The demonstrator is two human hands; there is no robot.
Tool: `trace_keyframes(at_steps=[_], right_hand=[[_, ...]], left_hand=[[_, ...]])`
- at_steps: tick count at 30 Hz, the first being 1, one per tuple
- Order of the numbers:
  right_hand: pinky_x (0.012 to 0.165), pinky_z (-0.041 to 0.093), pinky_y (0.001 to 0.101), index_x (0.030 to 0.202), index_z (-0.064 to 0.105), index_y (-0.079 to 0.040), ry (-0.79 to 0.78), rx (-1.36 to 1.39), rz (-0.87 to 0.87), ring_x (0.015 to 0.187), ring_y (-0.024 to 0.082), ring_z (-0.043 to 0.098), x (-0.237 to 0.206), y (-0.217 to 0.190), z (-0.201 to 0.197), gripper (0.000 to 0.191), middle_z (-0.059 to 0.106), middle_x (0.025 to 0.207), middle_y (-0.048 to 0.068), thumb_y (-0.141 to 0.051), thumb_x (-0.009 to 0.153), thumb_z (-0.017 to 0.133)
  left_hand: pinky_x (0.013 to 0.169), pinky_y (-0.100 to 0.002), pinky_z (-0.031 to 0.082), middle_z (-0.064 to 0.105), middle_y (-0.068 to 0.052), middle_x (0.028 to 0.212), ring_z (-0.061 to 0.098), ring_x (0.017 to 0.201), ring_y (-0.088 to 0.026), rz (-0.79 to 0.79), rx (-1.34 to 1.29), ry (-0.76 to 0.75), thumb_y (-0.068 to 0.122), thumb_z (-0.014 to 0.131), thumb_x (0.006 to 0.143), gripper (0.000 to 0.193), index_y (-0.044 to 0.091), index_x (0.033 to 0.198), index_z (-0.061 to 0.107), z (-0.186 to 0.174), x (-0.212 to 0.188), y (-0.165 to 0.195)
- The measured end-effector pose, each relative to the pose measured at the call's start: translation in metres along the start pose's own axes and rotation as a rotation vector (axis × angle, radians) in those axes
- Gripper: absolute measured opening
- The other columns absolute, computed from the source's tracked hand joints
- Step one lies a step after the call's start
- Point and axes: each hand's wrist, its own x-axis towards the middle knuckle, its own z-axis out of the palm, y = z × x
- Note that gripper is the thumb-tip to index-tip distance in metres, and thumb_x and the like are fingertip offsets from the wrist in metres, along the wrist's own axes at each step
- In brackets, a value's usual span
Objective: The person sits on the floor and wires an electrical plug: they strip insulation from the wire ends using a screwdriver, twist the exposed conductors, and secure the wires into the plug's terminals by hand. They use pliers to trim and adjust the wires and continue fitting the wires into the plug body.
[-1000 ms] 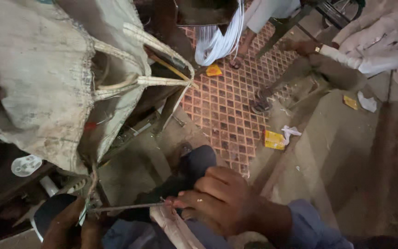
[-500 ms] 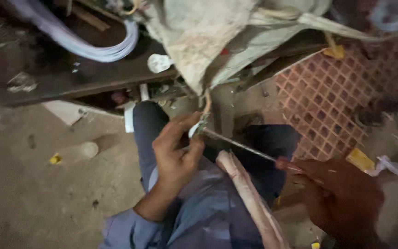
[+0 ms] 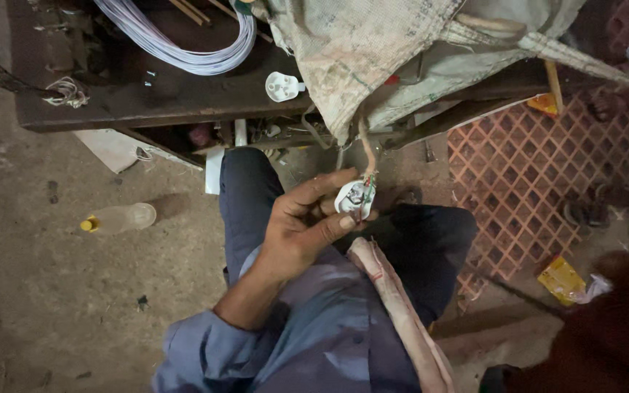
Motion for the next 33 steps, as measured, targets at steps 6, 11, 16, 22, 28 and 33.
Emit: trace_keyframes(at_steps=[6,11,16,22,28,33], right_hand=[[0.066,0.054,0.0319,0.108,0.073,-0.006,-0.396,0.415,-0.114,0.075,0.021,0.070,0.030,-0.070,0.044,0.025,0.071,0.091,0.010,-0.010,0.085,0.081],[0.068,0.056,0.0315,0.108,0.071,-0.004,-0.401,0.524,-0.173,0.080,0.022,0.073,0.031,-0.089,0.088,0.022,0.070,0.096,0.011,-0.005,0.088,0.079],[0.074,0.057,0.0328,0.107,0.072,-0.003,-0.365,0.432,-0.265,0.086,0.024,0.074,0.032,-0.091,0.090,0.021,0.070,0.101,0.011,-0.004,0.086,0.078],[0.078,0.058,0.0339,0.105,0.070,-0.002,-0.465,0.517,-0.343,0.092,0.026,0.074,0.042,-0.081,0.094,0.022,0.069,0.105,0.012,-0.004,0.084,0.078],[0.078,0.058,0.0344,0.104,0.070,-0.002,-0.626,0.602,-0.337,0.092,0.026,0.074,0.046,-0.068,0.098,0.023,0.070,0.105,0.011,-0.002,0.082,0.076],[0.077,0.058,0.0324,0.110,0.074,-0.005,-0.650,0.647,-0.344,0.092,0.022,0.073,0.043,-0.058,0.099,0.029,0.070,0.106,0.010,-0.002,0.081,0.077]], left_hand=[[0.111,-0.034,0.054,0.065,-0.014,0.137,0.066,0.128,-0.022,0.042,0.011,-0.076,-0.013,0.066,0.100,0.060,-0.001,0.155,0.047,0.003,-0.001,-0.001],[0.110,-0.032,0.053,0.062,-0.011,0.141,0.063,0.130,-0.018,0.055,0.001,-0.072,-0.013,0.065,0.100,0.058,0.000,0.154,0.046,0.005,-0.002,0.001],[0.107,-0.031,0.052,0.056,-0.006,0.138,0.061,0.127,-0.016,0.116,0.134,-0.019,-0.016,0.067,0.098,0.057,-0.003,0.151,0.050,0.007,-0.001,0.005],[0.110,-0.032,0.055,0.058,-0.007,0.136,0.063,0.127,-0.016,0.147,0.271,-0.034,-0.016,0.071,0.095,0.057,-0.005,0.147,0.053,0.008,0.001,0.009],[0.114,-0.034,0.054,0.059,-0.011,0.142,0.062,0.132,-0.019,0.150,0.248,-0.018,-0.016,0.069,0.095,0.052,-0.005,0.145,0.055,0.006,-0.002,0.003],[0.109,-0.034,0.055,0.067,-0.013,0.135,0.066,0.125,-0.019,0.092,0.032,-0.027,-0.013,0.066,0.100,0.054,-0.002,0.151,0.050,-0.003,0.000,-0.005]])
